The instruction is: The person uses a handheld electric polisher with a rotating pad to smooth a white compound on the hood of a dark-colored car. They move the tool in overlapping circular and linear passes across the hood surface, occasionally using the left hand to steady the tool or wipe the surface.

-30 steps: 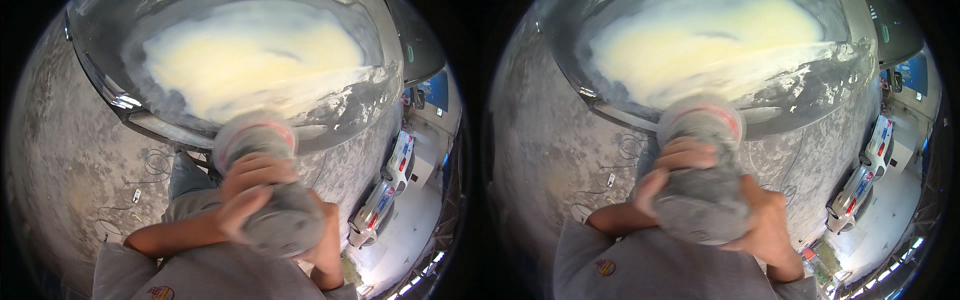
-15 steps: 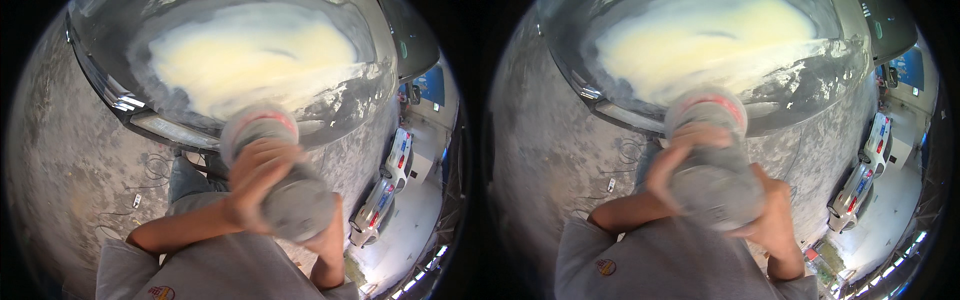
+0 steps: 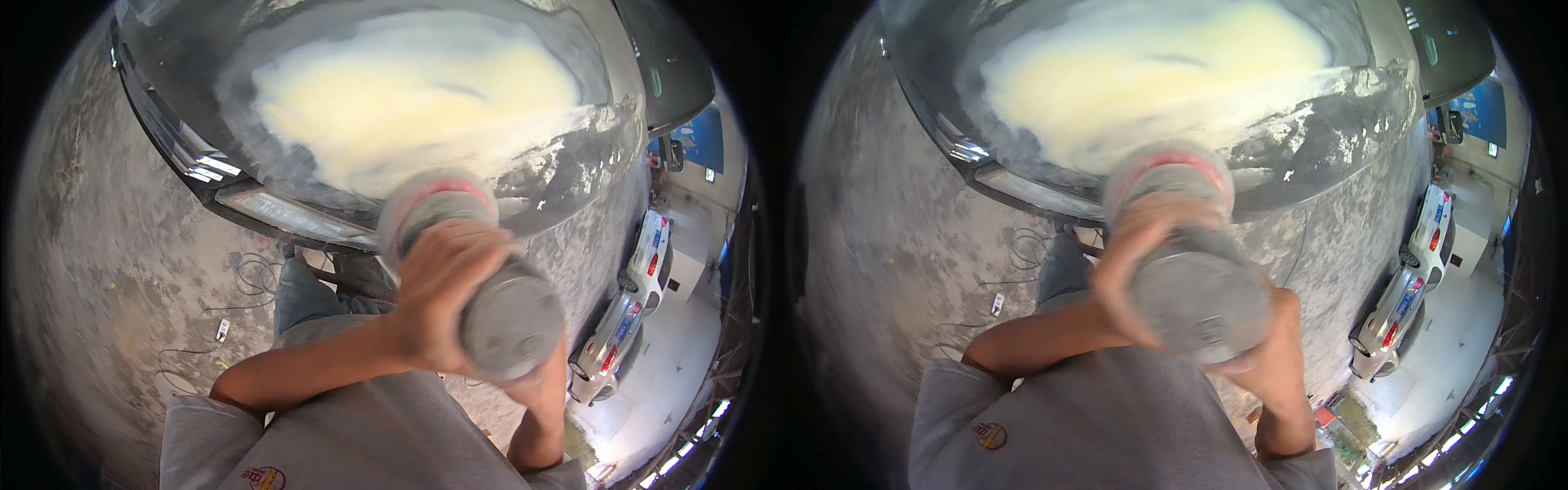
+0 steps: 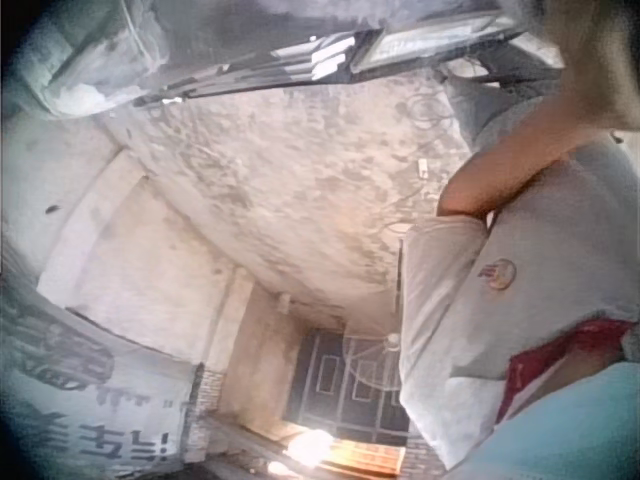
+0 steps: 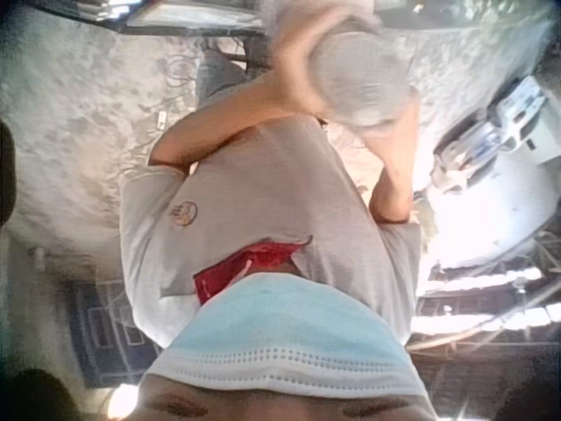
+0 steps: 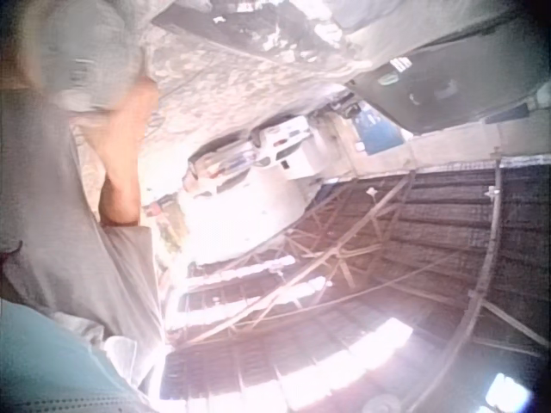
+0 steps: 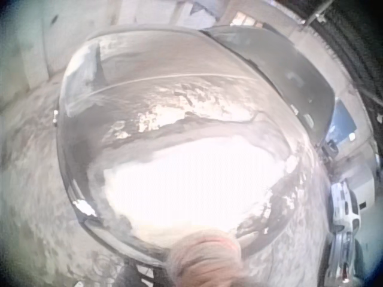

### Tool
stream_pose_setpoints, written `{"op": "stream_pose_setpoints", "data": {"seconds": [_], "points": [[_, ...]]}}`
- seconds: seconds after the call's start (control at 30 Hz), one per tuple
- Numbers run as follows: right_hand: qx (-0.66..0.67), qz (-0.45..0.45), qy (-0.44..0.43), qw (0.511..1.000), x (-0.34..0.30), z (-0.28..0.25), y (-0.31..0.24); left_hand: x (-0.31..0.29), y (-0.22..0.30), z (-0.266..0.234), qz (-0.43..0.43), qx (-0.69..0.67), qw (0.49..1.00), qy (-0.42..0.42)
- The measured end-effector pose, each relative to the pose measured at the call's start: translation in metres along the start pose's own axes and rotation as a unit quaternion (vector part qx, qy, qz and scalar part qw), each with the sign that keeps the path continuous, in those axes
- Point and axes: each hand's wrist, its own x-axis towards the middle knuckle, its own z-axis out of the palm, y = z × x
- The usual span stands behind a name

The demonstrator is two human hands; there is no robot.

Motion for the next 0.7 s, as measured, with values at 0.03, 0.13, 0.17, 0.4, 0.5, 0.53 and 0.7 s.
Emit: {"op": "stream_pose_setpoints", "data": {"seconds": [0.03,0.13,0.17,0.4,0.5,0.53,0.7], "points": [[0.007,0.031,0.004,0.999,-0.001,-0.001,0.001,0.005,0.0,0.003,0.013,0.015,1.0,-0.011],[0.032,0.046,0.001,0.998,-0.003,0.002,-0.001,0.009,0.003,0.005,-0.004,0.008,1.0,0.005],[-0.065,0.015,-0.064,0.996,-0.002,0.004,-0.002,0.006,0.003,-0.002,0.042,0.024,0.998,0.033],[-0.104,0.01,-0.122,0.987,0.0,-0.006,0.004,0.002,0.002,0.003,0.055,0.011,0.993,0.1],[-0.025,0.048,0.019,0.998,0.0,-0.026,0.018,0.043,0.004,0.035,-0.009,0.044,0.999,-0.019],[-0.019,0.114,0.053,0.992,-0.001,-0.03,0.021,0.051,0.0,0.05,-0.002,0.027,1.0,0.0],[0.006,0.086,0.003,0.996,-0.002,-0.029,0.022,0.024,-0.006,0.037,0.015,0.05,0.999,0.017]]}}
